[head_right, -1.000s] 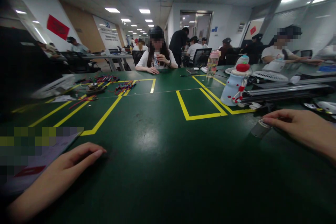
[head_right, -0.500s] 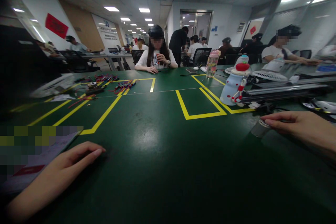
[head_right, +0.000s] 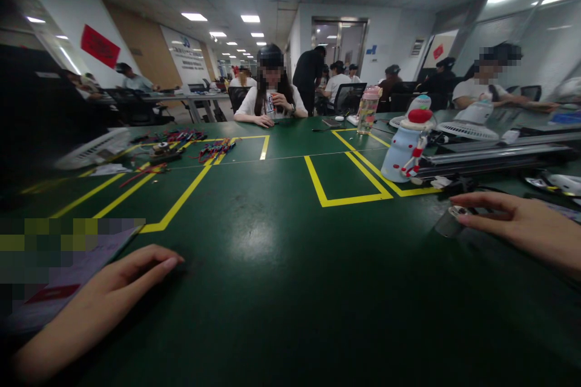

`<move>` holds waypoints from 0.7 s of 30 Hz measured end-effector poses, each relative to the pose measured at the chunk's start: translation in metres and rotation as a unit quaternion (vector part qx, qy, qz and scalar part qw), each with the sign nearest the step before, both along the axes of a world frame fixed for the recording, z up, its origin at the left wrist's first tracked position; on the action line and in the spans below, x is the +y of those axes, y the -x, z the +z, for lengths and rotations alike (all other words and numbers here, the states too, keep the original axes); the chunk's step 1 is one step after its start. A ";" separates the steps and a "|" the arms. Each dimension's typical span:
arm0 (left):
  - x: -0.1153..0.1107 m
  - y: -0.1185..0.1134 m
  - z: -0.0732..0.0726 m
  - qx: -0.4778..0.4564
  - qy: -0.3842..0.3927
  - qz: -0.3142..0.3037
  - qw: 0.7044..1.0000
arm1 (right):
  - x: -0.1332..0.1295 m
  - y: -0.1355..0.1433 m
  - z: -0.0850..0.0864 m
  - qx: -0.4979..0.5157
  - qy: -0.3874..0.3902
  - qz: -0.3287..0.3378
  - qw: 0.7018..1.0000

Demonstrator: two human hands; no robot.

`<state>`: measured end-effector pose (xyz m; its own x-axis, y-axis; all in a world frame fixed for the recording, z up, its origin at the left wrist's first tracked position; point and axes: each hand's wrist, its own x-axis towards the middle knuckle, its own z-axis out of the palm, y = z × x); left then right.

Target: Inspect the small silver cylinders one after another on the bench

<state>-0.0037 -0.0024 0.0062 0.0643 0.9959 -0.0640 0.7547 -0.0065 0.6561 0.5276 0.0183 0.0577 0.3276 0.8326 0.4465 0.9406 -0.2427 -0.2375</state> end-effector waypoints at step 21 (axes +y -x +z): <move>0.018 -0.108 0.043 -0.056 -0.112 -0.162 0.979 | 0.008 0.189 -0.033 0.274 0.066 0.509 0.813</move>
